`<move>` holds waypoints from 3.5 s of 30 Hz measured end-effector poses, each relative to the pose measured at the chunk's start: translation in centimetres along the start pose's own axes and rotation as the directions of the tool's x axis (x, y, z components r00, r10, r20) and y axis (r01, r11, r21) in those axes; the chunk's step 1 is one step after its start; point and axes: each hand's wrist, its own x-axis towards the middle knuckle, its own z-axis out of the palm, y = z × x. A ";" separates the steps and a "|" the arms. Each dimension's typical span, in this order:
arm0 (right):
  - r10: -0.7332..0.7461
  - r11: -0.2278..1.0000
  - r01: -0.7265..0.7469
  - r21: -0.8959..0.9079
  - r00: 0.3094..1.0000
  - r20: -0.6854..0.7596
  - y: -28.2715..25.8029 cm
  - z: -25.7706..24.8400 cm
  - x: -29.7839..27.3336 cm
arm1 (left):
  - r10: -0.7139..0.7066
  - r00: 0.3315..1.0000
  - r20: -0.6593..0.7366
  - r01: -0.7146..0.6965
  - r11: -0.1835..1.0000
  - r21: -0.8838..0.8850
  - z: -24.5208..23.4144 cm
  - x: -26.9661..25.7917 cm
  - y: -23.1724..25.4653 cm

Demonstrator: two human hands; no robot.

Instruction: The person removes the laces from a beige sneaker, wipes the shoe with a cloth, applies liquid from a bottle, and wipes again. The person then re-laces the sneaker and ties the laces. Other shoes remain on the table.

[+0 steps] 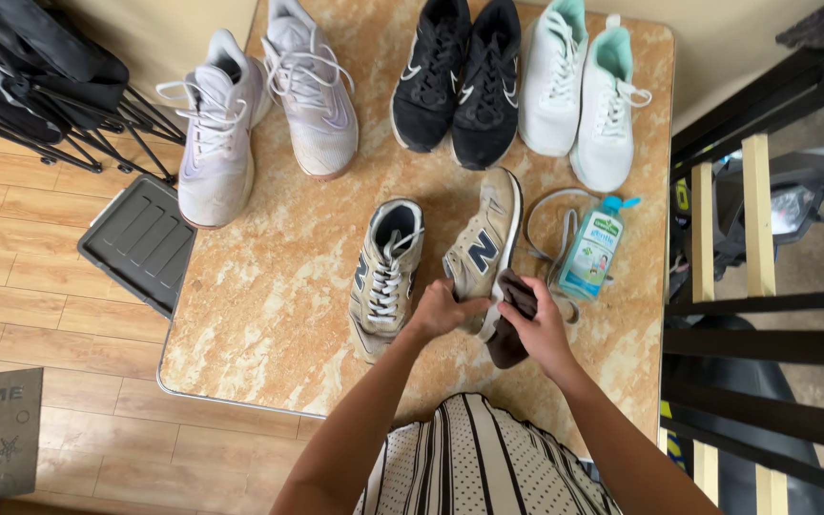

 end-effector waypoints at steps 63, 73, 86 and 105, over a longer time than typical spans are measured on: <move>-0.516 -0.001 0.851 -0.525 0.449 0.729 -2.9 -2.3 2.2 | 0.167 0.953 -0.251 -0.060 0.920 0.387 2.2 2.1 -2.8; -0.540 0.016 0.841 -0.541 0.463 0.703 -3.6 -2.2 2.4 | 0.166 0.959 -0.228 -0.072 0.926 0.371 2.2 1.9 -2.6; -0.478 0.248 0.669 -0.701 0.714 0.512 -5.9 -2.6 2.0 | 0.000 0.745 -0.667 0.331 0.868 0.370 -7.3 -1.5 1.7; -0.354 0.934 0.355 0.046 0.892 0.281 -14.3 -3.7 0.3 | 0.308 0.942 -0.130 -0.285 0.536 -0.794 -8.7 -9.3 11.2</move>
